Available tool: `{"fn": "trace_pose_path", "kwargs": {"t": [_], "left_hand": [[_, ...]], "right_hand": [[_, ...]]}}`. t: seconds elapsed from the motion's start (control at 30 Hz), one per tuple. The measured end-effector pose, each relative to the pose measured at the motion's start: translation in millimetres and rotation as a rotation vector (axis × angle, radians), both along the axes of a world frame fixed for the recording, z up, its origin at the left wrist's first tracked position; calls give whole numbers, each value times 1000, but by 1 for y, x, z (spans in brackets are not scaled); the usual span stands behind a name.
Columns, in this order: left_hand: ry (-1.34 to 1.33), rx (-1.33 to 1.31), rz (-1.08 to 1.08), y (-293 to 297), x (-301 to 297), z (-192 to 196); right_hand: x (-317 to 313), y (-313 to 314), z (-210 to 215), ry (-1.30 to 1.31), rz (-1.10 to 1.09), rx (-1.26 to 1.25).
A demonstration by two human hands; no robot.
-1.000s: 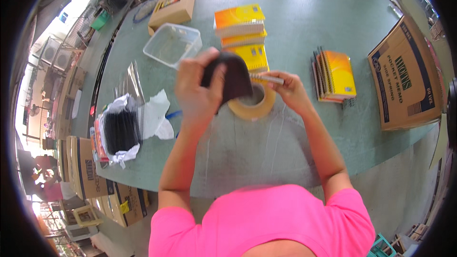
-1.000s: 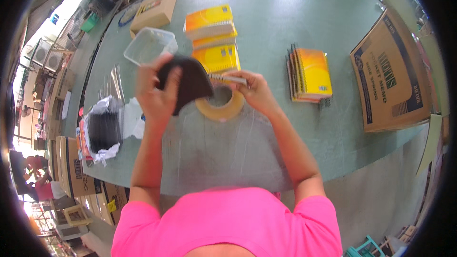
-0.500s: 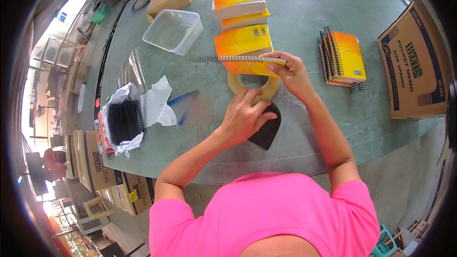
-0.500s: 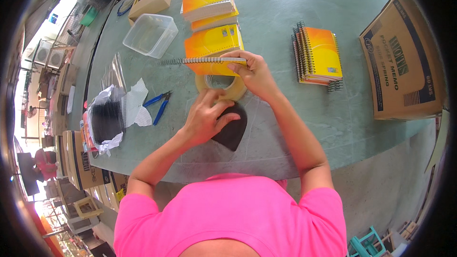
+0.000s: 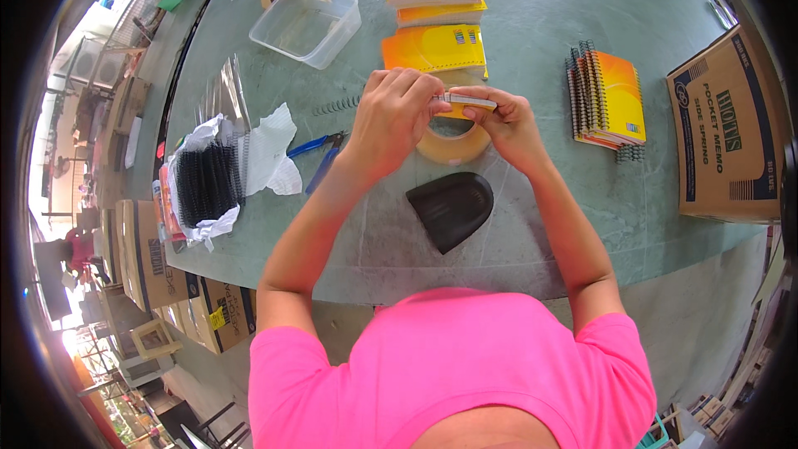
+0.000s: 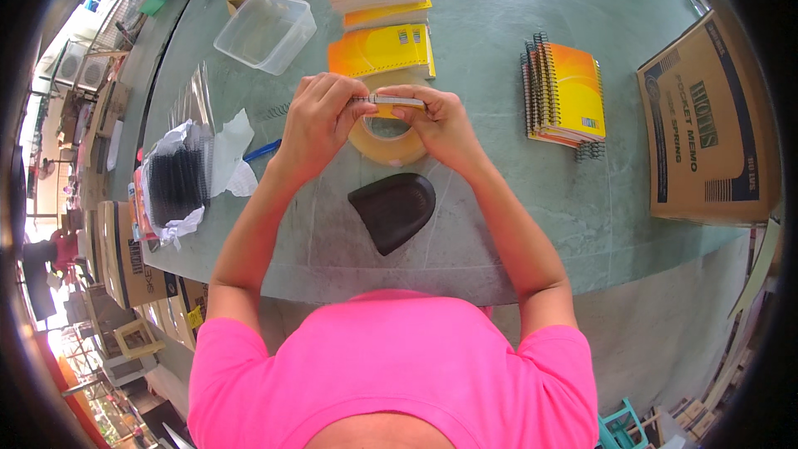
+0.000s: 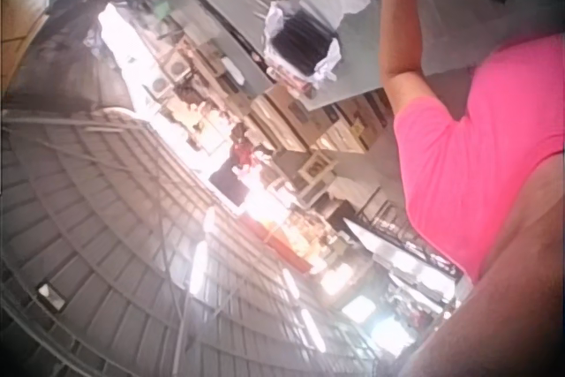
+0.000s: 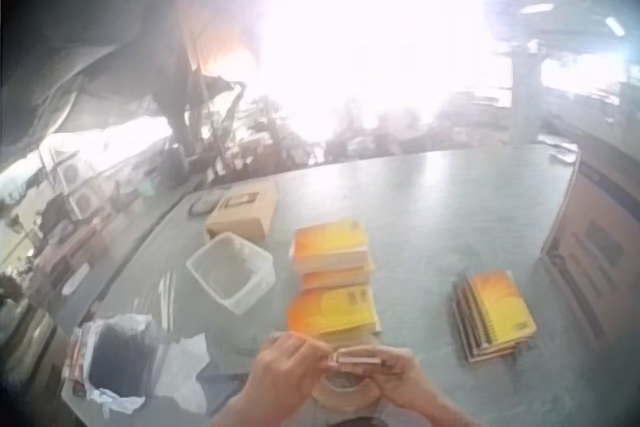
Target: The person assembles notebooks by threading metal springs into pre-punched holes of stacks of paper and covers by hand, then uses a small black tool to press or crimp the wire ends.
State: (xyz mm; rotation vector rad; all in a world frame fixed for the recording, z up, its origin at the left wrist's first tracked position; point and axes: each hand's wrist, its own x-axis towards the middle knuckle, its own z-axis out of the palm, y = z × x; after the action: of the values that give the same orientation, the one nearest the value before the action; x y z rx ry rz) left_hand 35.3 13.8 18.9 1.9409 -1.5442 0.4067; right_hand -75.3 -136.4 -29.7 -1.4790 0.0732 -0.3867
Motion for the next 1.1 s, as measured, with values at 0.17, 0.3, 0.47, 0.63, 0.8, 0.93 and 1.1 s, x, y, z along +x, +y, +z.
{"fn": "trace_pose_path", "kwargs": {"t": [0.17,0.3,0.47,0.63,0.8,0.93,1.1], "left_hand": [[-35,170,75,-2,-3,8],[-117,212,109,-3,-7,10],[1,170,60,-7,1,10],[128,110,14,-2,3,4],[-309,167,76,3,-39,-4],[255,512,32,25,-89,-35],[511,471,-27,31,-73,-23]], "right_hand": [[0,-1,-2,1,4,-12],[1,-1,-6,-24,-8,-44],[0,-2,-2,32,-2,-28],[0,-2,0,2,-1,-57],[0,-2,2,5,-11,-54],[-1,-6,-2,-15,3,-100],[-1,-7,0,-1,19,-69]]}}
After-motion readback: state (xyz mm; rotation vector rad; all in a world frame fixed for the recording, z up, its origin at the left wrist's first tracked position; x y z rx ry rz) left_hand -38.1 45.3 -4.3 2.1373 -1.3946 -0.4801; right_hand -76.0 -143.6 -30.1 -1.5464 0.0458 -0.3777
